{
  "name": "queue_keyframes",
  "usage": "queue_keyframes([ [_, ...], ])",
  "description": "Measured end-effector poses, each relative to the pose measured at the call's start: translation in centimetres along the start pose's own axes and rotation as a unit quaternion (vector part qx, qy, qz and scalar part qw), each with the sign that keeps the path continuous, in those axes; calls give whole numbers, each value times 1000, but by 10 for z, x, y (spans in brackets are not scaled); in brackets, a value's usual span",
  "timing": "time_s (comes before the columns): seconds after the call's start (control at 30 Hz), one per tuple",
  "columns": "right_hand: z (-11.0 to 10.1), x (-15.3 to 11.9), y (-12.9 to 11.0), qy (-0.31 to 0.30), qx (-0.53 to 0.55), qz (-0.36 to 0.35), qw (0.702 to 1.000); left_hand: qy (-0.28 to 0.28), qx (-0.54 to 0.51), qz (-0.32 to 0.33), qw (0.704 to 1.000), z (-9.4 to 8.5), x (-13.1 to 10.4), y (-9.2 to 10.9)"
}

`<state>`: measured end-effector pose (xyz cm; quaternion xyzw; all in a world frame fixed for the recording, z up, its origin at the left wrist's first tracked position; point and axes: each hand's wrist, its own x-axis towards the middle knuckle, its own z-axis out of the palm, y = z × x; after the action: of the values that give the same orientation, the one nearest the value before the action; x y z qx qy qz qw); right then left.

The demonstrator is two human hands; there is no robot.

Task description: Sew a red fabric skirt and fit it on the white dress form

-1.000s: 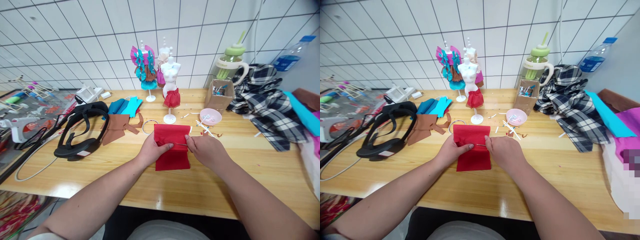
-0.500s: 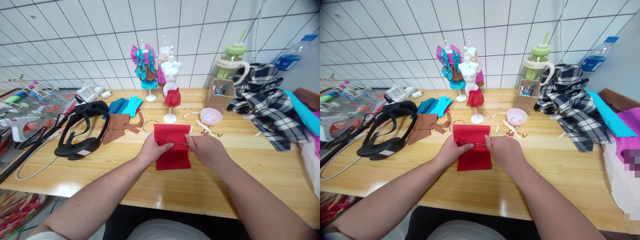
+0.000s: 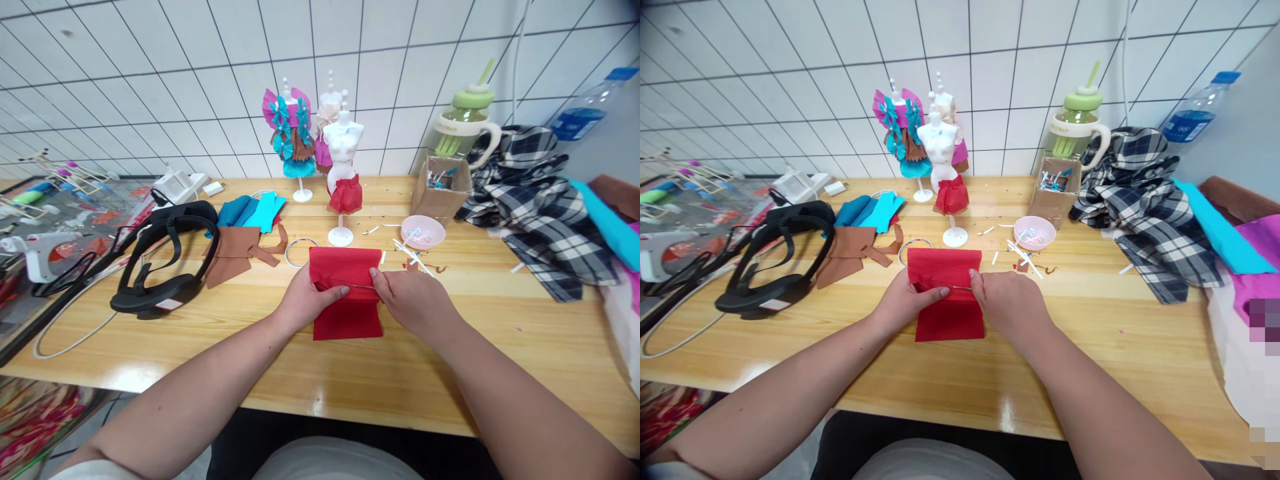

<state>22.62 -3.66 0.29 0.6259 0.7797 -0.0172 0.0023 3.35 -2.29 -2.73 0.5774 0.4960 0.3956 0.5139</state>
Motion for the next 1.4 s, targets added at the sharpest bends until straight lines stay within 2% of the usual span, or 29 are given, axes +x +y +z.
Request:
queue_keyframes([
  [1.4,2,0,-7,5,-6,7,1000,-28,26,7,999,4,-2,0],
])
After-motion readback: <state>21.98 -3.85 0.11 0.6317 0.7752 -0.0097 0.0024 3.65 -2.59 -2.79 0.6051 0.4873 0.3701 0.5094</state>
